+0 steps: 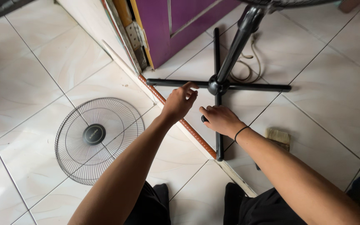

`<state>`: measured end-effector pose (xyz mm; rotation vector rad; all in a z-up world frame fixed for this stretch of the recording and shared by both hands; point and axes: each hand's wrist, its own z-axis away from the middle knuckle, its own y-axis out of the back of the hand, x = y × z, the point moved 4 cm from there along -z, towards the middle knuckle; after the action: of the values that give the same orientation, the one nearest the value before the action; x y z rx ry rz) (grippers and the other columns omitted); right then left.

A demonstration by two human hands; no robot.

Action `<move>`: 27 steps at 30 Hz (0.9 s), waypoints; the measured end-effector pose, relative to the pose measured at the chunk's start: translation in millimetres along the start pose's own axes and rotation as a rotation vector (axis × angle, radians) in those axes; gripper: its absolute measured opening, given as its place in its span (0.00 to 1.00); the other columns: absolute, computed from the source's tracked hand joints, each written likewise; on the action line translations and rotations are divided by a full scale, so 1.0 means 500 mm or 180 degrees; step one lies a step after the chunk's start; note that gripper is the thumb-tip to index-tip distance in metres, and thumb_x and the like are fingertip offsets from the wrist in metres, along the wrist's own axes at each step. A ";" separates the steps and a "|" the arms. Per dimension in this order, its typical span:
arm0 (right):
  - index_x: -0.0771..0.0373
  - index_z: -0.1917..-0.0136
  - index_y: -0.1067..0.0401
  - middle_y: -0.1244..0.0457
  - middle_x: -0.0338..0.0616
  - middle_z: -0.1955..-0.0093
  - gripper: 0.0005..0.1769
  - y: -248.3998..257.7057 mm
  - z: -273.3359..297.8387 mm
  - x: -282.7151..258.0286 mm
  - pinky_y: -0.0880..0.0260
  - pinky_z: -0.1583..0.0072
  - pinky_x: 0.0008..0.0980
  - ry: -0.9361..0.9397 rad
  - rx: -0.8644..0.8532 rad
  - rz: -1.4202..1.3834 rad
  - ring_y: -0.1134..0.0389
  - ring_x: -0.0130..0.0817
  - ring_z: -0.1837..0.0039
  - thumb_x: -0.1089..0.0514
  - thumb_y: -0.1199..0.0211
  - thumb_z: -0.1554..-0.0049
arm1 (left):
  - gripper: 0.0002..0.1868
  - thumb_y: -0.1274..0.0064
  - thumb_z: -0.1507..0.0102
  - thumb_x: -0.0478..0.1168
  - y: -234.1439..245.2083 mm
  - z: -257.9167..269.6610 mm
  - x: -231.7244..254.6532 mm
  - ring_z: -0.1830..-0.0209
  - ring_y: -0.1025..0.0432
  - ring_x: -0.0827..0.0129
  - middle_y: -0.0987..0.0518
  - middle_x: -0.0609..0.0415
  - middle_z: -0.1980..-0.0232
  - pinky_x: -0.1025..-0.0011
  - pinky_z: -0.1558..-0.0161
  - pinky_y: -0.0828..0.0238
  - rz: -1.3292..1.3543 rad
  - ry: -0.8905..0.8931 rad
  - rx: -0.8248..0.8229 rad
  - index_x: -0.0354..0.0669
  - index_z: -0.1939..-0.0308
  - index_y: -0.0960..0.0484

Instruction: The person reassembles a standing electric fan by attaching the rear grille, inserting the fan blades, securing the front grille, and tightening the central hub nut. They also briefly wipe the blades with a brush.

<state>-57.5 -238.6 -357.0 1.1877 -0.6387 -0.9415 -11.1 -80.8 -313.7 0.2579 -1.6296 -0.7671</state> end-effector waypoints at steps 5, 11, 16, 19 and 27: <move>0.63 0.39 0.37 0.32 0.50 0.52 0.24 0.086 0.048 -0.016 0.29 0.47 0.46 -0.0022 0.0425 -0.0030 0.29 0.48 0.48 0.53 0.35 0.44 | 0.13 0.50 0.31 0.40 0.031 0.031 0.042 0.48 0.19 0.57 0.15 0.45 0.50 0.62 0.48 0.22 -0.0063 -0.0206 0.0151 0.40 0.45 0.20; 0.63 0.43 0.35 0.31 0.49 0.54 0.18 0.190 0.126 -0.039 0.27 0.48 0.43 -0.0407 0.0642 -0.0473 0.27 0.46 0.49 0.53 0.35 0.42 | 0.13 0.51 0.34 0.33 0.066 0.060 0.107 0.51 0.18 0.59 0.13 0.48 0.54 0.64 0.48 0.21 0.0190 -0.0573 0.0323 0.38 0.46 0.20; 0.61 0.47 0.34 0.31 0.47 0.56 0.18 0.287 0.210 -0.063 0.28 0.53 0.45 -0.0383 0.1496 -0.0882 0.28 0.48 0.52 0.54 0.32 0.46 | 0.13 0.53 0.34 0.33 0.096 0.087 0.184 0.54 0.17 0.60 0.14 0.49 0.56 0.65 0.50 0.22 0.0240 -0.0730 0.0444 0.39 0.46 0.20; 0.60 0.49 0.35 0.31 0.43 0.59 0.17 0.321 0.257 -0.071 0.28 0.54 0.41 -0.0657 0.1555 -0.1237 0.27 0.42 0.55 0.52 0.31 0.45 | 0.15 0.54 0.34 0.32 0.126 0.104 0.239 0.55 0.17 0.59 0.14 0.50 0.53 0.65 0.50 0.22 0.0377 -0.0567 0.0539 0.41 0.44 0.21; 0.62 0.50 0.34 0.39 0.40 0.65 0.20 0.463 0.335 -0.051 0.33 0.58 0.30 -0.0525 0.3225 -0.2043 0.37 0.31 0.63 0.57 0.26 0.50 | 0.15 0.53 0.34 0.32 0.259 0.122 0.468 0.45 0.21 0.58 0.17 0.47 0.47 0.61 0.47 0.23 0.0886 -0.1637 0.1501 0.39 0.43 0.24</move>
<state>-146.7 -276.9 -86.7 2.3228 -0.9345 -1.3025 -88.0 -95.6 -50.9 0.1656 -2.2725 -0.2299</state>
